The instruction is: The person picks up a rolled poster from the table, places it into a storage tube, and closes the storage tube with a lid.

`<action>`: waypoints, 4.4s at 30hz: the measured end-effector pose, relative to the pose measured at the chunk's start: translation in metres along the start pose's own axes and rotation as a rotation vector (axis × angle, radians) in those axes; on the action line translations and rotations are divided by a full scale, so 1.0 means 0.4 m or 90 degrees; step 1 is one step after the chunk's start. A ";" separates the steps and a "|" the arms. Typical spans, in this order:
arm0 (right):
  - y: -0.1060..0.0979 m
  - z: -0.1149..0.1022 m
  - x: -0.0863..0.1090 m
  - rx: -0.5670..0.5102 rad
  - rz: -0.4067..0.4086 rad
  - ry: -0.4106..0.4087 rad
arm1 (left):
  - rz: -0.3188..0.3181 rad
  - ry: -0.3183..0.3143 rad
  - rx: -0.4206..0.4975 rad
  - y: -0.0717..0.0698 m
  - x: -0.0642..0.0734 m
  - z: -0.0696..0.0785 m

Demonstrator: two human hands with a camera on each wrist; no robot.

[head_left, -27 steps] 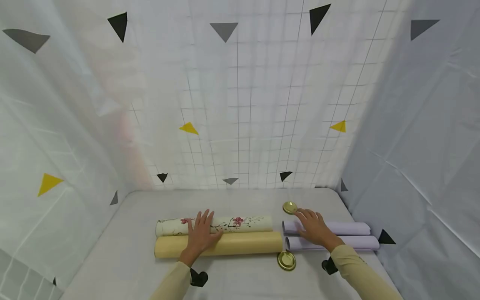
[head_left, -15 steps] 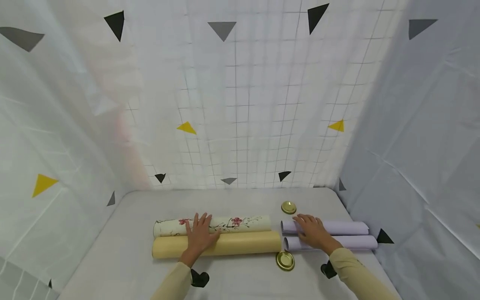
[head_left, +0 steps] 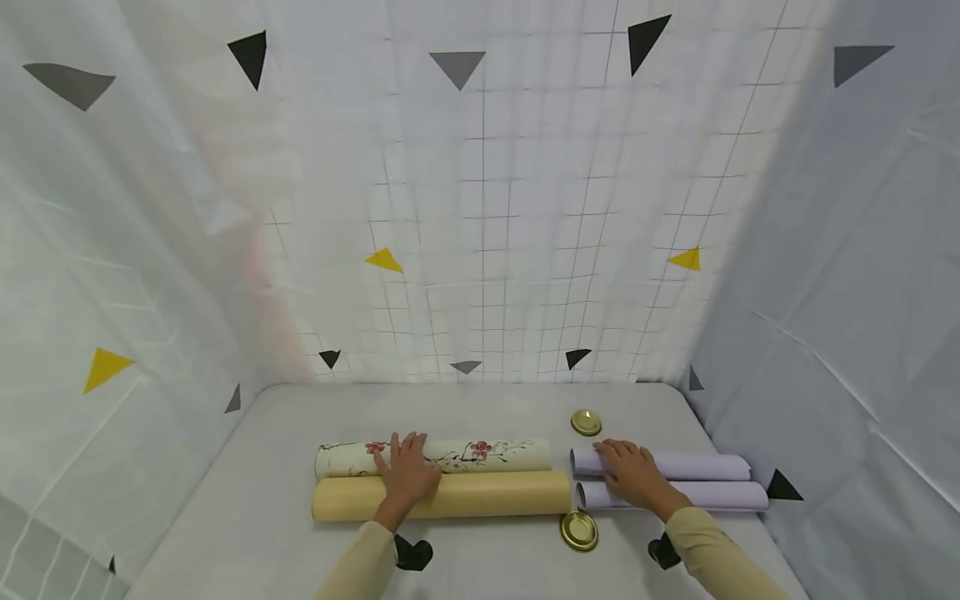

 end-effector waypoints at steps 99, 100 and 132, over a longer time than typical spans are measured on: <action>-0.003 -0.140 -0.040 -0.042 0.217 -0.072 | 0.106 0.166 -0.197 0.031 0.008 0.014; -0.002 -0.142 -0.040 -0.041 0.214 -0.075 | 0.107 0.167 -0.197 0.032 0.008 0.015; -0.008 -0.103 -0.042 -0.024 0.230 -0.090 | 0.133 0.179 -0.166 0.027 0.012 0.026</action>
Point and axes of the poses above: each hand's wrist, its own x-axis away from the middle knuckle, its own y-axis out of the palm, z = x × y, the point moved 8 cm from there along -x, towards the middle knuckle, and after that the axes turned 14 degrees about y, right-handed, at the moved point
